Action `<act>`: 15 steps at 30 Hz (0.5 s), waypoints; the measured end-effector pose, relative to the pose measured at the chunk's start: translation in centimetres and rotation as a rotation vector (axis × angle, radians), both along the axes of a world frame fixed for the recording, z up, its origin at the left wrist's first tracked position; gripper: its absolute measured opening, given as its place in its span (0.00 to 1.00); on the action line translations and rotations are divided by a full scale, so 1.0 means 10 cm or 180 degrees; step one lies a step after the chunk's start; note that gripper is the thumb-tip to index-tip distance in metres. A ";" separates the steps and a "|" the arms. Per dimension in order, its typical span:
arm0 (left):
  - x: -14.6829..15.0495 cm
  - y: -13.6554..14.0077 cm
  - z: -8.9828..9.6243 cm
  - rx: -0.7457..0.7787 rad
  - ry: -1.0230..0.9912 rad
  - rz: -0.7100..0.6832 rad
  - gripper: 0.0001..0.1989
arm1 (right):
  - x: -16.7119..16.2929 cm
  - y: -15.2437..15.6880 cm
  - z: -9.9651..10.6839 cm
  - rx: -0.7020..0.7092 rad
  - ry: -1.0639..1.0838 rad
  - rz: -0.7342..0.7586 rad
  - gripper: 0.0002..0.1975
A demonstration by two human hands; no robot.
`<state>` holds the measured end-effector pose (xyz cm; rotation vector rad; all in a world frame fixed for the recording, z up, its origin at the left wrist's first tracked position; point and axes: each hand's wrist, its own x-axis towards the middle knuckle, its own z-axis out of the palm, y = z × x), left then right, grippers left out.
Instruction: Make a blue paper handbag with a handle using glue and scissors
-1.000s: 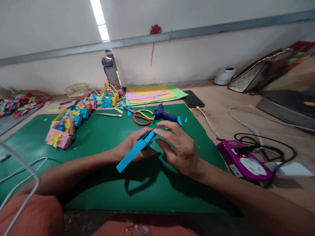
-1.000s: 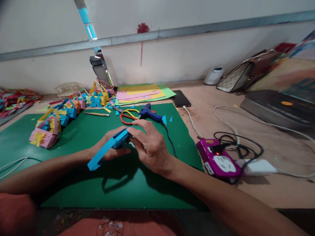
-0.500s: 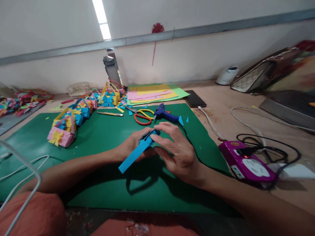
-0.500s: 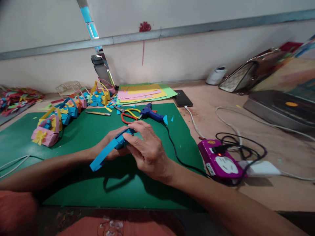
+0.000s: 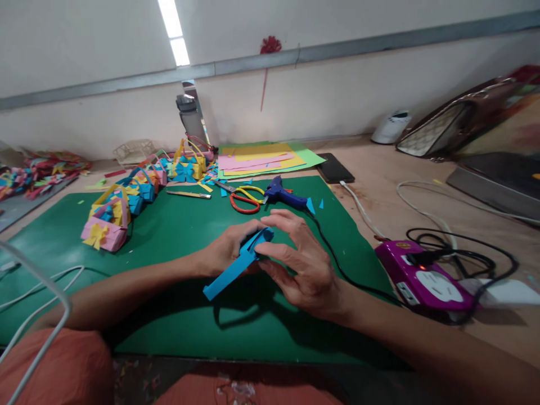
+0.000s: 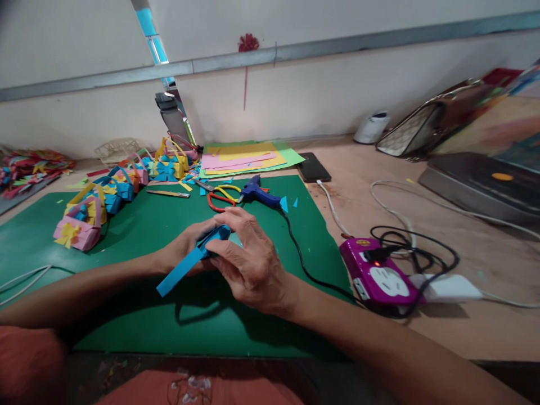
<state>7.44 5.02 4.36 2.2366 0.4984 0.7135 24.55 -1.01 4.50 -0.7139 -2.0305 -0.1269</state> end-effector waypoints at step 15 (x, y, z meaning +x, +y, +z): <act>0.01 -0.01 0.01 -0.0091 -0.0060 -0.0084 0.17 | 0.01 0.01 -0.02 0.0094 -0.0071 0.0041 0.14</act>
